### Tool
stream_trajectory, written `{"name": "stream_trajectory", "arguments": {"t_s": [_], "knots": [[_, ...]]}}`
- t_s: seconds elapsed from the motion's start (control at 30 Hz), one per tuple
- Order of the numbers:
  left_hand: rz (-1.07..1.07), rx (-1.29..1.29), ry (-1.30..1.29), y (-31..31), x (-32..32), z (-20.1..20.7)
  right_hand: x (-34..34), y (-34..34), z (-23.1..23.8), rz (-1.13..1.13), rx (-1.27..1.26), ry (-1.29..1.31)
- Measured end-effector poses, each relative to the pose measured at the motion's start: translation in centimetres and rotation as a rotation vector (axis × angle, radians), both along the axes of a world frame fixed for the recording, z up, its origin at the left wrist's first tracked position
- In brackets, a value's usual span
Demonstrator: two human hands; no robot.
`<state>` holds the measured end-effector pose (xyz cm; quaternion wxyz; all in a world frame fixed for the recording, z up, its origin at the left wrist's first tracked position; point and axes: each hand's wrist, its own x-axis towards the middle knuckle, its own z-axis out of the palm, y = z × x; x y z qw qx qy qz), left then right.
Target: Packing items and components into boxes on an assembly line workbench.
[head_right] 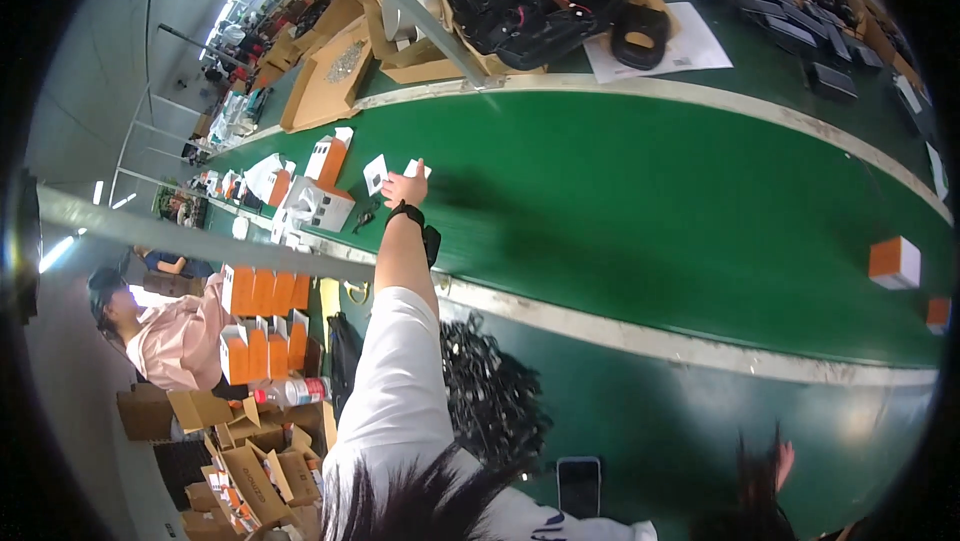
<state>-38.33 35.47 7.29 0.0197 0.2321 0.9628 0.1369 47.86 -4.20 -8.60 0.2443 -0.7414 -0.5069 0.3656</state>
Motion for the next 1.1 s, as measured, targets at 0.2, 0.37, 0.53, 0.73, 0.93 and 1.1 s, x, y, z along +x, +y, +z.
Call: {"name": "stream_trajectory", "arguments": {"t_s": [0.2,0.37,0.53,0.73,0.93,1.1], "knots": [[0.198,-0.049,0.192,-2.1,-11.4,-0.1,-21.7,15.9,7.0,0.000,0.028,0.116],[0.061,-0.086,0.210,1.2,-12.1,-5.6,-16.6,14.0,2.1,-0.104,0.027,0.089],[-0.095,0.036,0.174,1.2,-8.9,-3.5,-3.7,5.9,-3.7,-0.153,0.005,0.123],[0.207,-0.009,0.265,-1.1,-12.4,-4.0,7.4,-1.5,-8.1,-0.275,0.071,0.128],[0.103,-0.149,-0.065,2.4,-11.7,-3.6,12.8,-8.9,-8.9,-0.386,0.187,0.029],[0.191,0.132,-0.290,2.1,-18.9,-2.8,13.8,-5.2,-14.0,-0.092,0.494,-0.186]]}}
